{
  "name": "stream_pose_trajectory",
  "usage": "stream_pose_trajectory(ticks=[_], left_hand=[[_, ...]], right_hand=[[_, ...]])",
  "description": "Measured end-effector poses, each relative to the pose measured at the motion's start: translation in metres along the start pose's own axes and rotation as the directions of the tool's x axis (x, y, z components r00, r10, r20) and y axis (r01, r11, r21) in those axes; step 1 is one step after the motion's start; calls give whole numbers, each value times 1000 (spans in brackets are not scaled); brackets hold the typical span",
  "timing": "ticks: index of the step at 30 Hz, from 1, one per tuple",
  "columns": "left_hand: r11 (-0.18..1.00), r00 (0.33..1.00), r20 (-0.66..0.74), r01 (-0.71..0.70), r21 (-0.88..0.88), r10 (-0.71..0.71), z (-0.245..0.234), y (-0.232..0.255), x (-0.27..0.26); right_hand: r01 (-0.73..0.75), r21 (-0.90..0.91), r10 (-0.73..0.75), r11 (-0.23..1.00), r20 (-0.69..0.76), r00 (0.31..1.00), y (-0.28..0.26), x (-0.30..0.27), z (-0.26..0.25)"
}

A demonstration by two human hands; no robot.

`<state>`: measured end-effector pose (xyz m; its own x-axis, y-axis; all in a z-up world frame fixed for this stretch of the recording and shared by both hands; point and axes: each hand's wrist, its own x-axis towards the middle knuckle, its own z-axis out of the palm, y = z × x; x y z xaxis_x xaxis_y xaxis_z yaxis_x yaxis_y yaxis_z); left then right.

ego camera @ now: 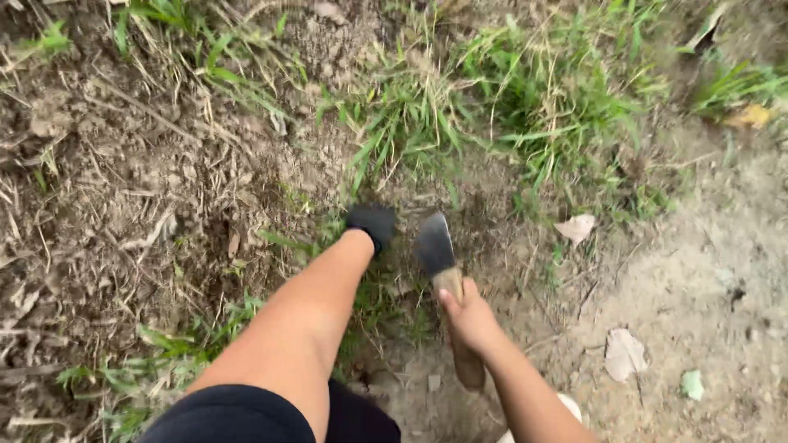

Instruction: Digging up weeds and grass from the soil using a hand tool

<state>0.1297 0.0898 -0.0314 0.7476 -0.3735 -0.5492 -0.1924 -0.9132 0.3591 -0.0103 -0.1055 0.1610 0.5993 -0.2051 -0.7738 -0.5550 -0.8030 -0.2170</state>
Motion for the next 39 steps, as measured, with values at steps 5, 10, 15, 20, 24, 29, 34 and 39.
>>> stream_pose_trajectory(ticks=[5,10,15,20,24,29,34,39], left_hand=[[999,999,45,13,-34,-12,21,-12,-12],[998,998,23,52,-47,-51,16,-32,-23],[992,996,7,91,-86,-90,18,-29,-31],[985,990,-19,138,-108,-140,11,-30,-38],[977,986,1,164,-133,-165,20,-42,-47],[971,982,-6,185,-152,-188,13,-31,-43],[966,979,-13,196,-170,-201,10,-37,-45],[958,972,-33,221,-183,-231,-18,-109,-52]], right_hand=[[54,-16,-55,998,-9,998,-44,-31,-14],[122,-166,-115,979,51,992,-78,-51,-35],[208,99,-215,973,71,974,-58,67,67],[187,130,-205,974,147,968,-82,6,26],[194,141,-219,971,192,957,-64,-33,-15],[124,-185,-95,975,160,983,-73,-94,-26],[179,-107,-157,978,186,970,-62,-29,33],[161,193,-201,968,209,957,-56,8,35]])
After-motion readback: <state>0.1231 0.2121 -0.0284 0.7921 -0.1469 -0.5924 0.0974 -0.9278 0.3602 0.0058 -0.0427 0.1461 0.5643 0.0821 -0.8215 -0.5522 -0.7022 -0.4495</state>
